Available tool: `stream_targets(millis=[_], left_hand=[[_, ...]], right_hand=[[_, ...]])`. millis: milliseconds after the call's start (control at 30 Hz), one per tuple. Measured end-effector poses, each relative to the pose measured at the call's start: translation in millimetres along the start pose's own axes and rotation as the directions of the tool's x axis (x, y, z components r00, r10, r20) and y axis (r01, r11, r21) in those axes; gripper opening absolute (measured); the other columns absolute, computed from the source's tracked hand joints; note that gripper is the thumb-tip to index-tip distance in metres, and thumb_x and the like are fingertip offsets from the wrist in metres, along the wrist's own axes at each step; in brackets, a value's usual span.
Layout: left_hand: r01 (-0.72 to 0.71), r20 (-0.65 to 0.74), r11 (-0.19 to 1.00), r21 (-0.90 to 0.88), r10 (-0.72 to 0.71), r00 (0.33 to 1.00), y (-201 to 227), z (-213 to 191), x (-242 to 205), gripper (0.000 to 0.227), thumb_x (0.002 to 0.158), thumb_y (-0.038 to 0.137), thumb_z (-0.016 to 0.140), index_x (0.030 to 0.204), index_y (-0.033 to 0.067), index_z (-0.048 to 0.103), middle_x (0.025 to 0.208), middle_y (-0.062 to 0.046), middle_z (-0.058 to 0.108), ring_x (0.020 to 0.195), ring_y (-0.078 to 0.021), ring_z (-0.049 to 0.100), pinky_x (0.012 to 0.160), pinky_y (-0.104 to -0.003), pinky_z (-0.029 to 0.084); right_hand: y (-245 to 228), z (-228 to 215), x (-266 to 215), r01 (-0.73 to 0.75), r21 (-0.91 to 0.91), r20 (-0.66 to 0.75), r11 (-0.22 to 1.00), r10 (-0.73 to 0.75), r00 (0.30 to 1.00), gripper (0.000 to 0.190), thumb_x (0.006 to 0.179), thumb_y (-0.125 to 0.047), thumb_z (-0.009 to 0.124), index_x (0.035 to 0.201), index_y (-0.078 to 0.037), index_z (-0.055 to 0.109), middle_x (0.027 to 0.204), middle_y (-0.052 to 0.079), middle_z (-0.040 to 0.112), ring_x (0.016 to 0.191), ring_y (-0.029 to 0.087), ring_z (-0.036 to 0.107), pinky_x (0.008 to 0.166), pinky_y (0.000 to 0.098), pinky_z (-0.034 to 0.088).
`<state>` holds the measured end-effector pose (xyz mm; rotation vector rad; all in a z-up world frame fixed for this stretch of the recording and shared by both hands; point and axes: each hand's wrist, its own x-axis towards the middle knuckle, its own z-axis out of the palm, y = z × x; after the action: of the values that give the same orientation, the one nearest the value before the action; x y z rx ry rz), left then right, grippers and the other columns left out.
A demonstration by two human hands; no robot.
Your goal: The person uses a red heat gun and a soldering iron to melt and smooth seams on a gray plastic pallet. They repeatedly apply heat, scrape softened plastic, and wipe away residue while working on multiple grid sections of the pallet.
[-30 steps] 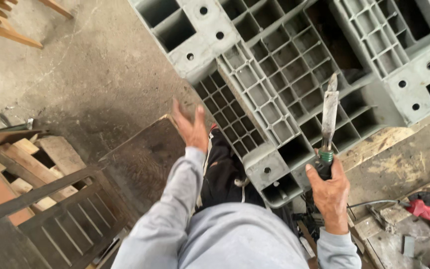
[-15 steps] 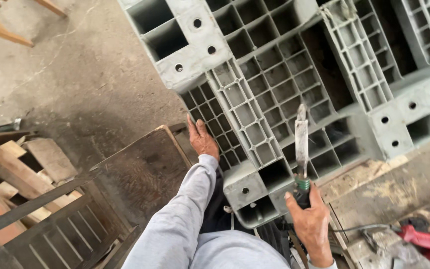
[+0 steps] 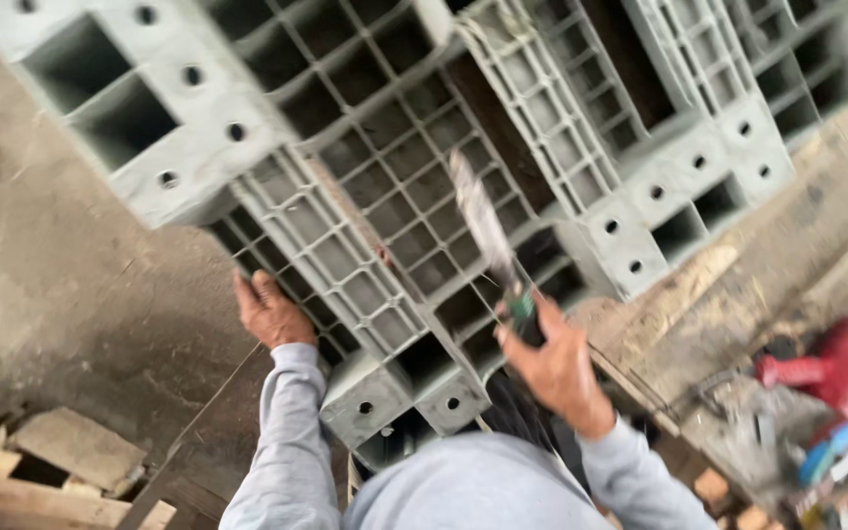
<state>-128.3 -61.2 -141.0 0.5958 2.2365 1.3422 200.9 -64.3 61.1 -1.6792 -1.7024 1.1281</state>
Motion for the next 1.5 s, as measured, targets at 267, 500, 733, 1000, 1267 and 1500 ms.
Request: stream_targets(millis=[267,500,733,1000,1267,1500], left_hand=[[-0.072,0.254,0.997,0.041,0.059,0.965,44.9,-57.6,18.5,0.061,0.112,0.020,0.062,0.161,-0.0025,0.033,0.166,-0.025,0.030,0.152,-0.0349,0.034,0.126,-0.041,0.030],[-0.111,0.199,0.993,0.048,0.099,0.975,17.3,-41.8,9.9,0.075,0.100,0.003,0.065,0.166,0.0057,0.031,0.169,-0.018,0.030,0.159,-0.0310,0.033,0.133,-0.039,0.026],[-0.008,0.346,0.993,0.118,-0.034,0.937,64.6,-58.7,17.2,0.077,0.103,0.032,0.057,0.166,0.0089,0.018,0.174,-0.017,0.010,0.158,-0.0411,0.006,0.125,-0.048,0.013],[-0.630,0.501,0.557,0.540,0.389,0.773,141.5,17.8,-157.2,0.068,0.094,0.059,0.059,0.151,0.0265,0.042,0.170,-0.014,0.010,0.155,-0.0438,0.003,0.120,-0.065,-0.001],[-0.668,0.511,0.533,0.519,0.433,0.743,105.0,-18.2,-121.5,0.072,0.096,0.036,0.065,0.161,0.0201,0.038,0.171,-0.018,0.015,0.158,-0.0359,0.011,0.126,-0.060,0.002],[-0.767,0.572,0.335,0.547,0.519,0.635,81.6,-121.7,-35.3,0.062,0.090,0.027,0.070,0.149,0.0243,0.052,0.167,-0.007,0.036,0.158,-0.0271,0.022,0.129,-0.054,0.006]], right_hand=[[5.4,-69.1,77.0,-0.042,-0.247,-0.321,0.968,-0.041,0.946,0.038,0.095,-0.013,0.071,0.129,-0.001,0.062,0.107,0.015,0.067,0.088,0.024,0.067,0.076,0.0380,0.056],[26.2,-77.1,137.6,0.190,-0.262,-0.159,0.946,-0.237,0.959,0.036,0.093,-0.017,0.070,0.123,-0.001,0.061,0.099,0.020,0.064,0.094,0.039,0.063,0.094,0.0490,0.042],[50.8,-68.7,182.9,0.242,-0.338,-0.075,0.910,-0.282,0.956,0.035,0.090,-0.024,0.072,0.114,-0.001,0.061,0.098,0.021,0.069,0.096,0.042,0.064,0.081,0.0503,0.050],[56.8,-72.6,223.2,0.302,-0.407,-0.082,0.862,-0.363,0.928,0.036,0.093,-0.024,0.072,0.111,0.003,0.058,0.089,0.024,0.069,0.083,0.046,0.067,0.073,0.0536,0.050],[42.7,-53.2,182.1,0.368,-0.400,0.003,0.839,-0.400,0.916,0.042,0.092,-0.020,0.072,0.123,0.003,0.055,0.090,0.026,0.070,0.079,0.046,0.068,0.069,0.0518,0.053],[15.0,2.0,70.4,0.605,-0.656,0.253,0.451,-0.625,0.739,0.025,0.091,-0.011,0.069,0.112,-0.006,0.055,0.099,0.031,0.070,0.073,0.040,0.063,0.060,0.0498,0.047]])
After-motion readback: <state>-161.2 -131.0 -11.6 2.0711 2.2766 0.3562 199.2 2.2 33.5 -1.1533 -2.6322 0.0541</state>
